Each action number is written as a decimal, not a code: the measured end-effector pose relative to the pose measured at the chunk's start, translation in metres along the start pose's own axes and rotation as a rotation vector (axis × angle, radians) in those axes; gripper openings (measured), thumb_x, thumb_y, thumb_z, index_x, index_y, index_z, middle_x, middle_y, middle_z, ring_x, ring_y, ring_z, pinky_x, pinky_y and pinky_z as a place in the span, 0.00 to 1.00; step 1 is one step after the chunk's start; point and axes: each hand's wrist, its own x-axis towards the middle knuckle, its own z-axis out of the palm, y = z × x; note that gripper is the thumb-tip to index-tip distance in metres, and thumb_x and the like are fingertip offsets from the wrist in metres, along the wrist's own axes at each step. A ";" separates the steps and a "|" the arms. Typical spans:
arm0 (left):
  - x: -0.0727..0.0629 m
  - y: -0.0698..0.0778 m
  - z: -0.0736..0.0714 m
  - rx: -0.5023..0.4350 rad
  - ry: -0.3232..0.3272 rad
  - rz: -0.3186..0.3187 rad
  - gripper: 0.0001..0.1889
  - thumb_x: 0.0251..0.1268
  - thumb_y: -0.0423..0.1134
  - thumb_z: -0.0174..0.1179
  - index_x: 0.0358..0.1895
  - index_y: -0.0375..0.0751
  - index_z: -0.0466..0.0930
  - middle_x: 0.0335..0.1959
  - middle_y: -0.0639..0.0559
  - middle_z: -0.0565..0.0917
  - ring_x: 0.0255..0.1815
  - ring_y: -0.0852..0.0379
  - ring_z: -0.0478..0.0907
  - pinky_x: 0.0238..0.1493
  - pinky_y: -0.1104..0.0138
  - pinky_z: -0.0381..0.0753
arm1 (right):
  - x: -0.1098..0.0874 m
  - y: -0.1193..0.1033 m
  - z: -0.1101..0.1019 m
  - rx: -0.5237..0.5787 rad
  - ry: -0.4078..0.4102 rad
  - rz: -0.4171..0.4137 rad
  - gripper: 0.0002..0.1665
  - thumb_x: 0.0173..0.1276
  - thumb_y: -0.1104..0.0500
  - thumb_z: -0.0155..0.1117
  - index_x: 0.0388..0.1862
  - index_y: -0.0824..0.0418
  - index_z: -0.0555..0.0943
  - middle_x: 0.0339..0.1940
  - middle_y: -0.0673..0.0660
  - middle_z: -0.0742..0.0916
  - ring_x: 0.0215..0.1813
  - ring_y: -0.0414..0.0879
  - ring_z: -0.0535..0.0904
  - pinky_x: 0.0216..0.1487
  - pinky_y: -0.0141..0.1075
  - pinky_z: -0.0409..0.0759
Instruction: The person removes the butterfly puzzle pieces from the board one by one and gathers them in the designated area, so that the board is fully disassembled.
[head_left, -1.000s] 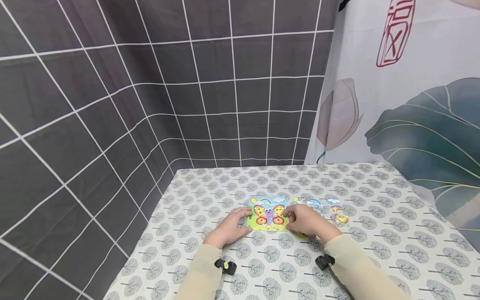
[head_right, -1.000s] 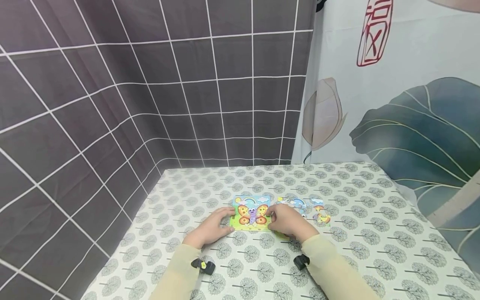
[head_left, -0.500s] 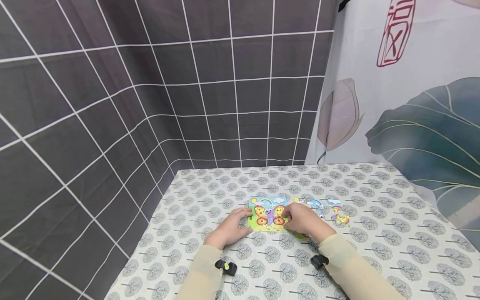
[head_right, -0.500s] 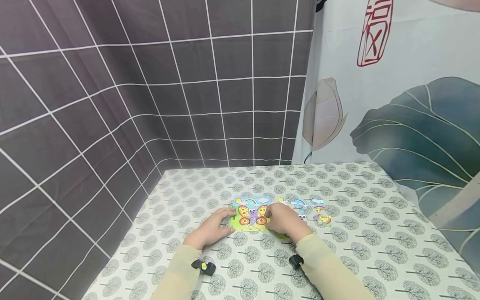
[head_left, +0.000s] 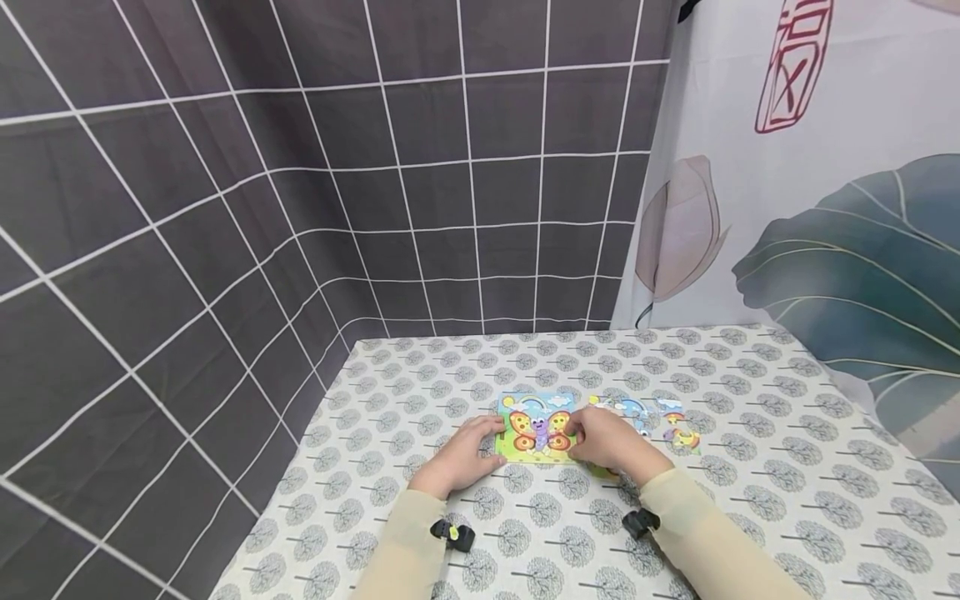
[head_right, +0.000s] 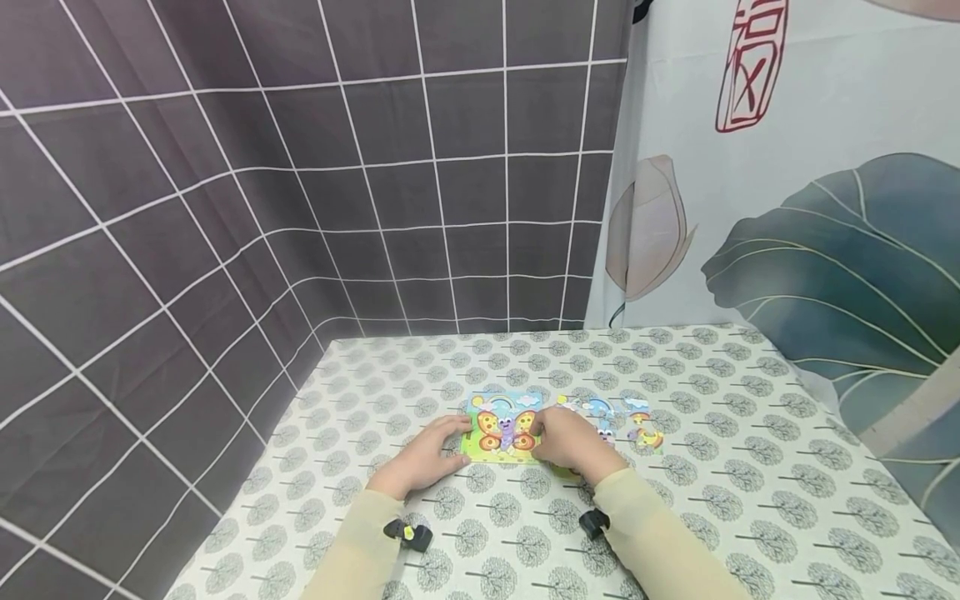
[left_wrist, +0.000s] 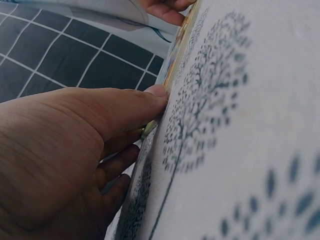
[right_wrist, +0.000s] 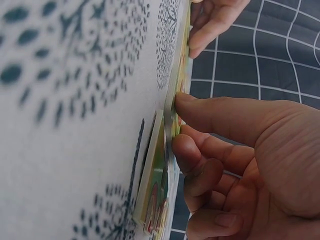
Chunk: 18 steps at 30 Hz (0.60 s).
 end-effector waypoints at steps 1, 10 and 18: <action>0.000 0.000 0.000 -0.001 0.000 0.000 0.31 0.69 0.45 0.69 0.74 0.45 0.74 0.80 0.55 0.68 0.81 0.50 0.60 0.81 0.49 0.59 | 0.000 0.000 0.000 0.002 -0.001 0.001 0.15 0.59 0.64 0.78 0.45 0.60 0.87 0.25 0.51 0.81 0.25 0.44 0.74 0.30 0.39 0.76; 0.000 -0.001 0.001 -0.001 0.002 0.001 0.31 0.69 0.45 0.69 0.74 0.46 0.74 0.79 0.56 0.68 0.81 0.51 0.60 0.81 0.50 0.59 | -0.001 0.000 0.000 0.010 0.011 -0.005 0.15 0.58 0.65 0.79 0.43 0.58 0.84 0.25 0.50 0.80 0.24 0.44 0.74 0.31 0.39 0.76; 0.000 0.000 0.001 0.005 0.000 -0.007 0.31 0.69 0.45 0.69 0.74 0.46 0.74 0.79 0.56 0.69 0.81 0.51 0.61 0.81 0.50 0.59 | 0.002 0.002 0.001 0.019 0.021 -0.001 0.18 0.58 0.65 0.81 0.41 0.56 0.80 0.28 0.51 0.79 0.27 0.45 0.74 0.32 0.39 0.76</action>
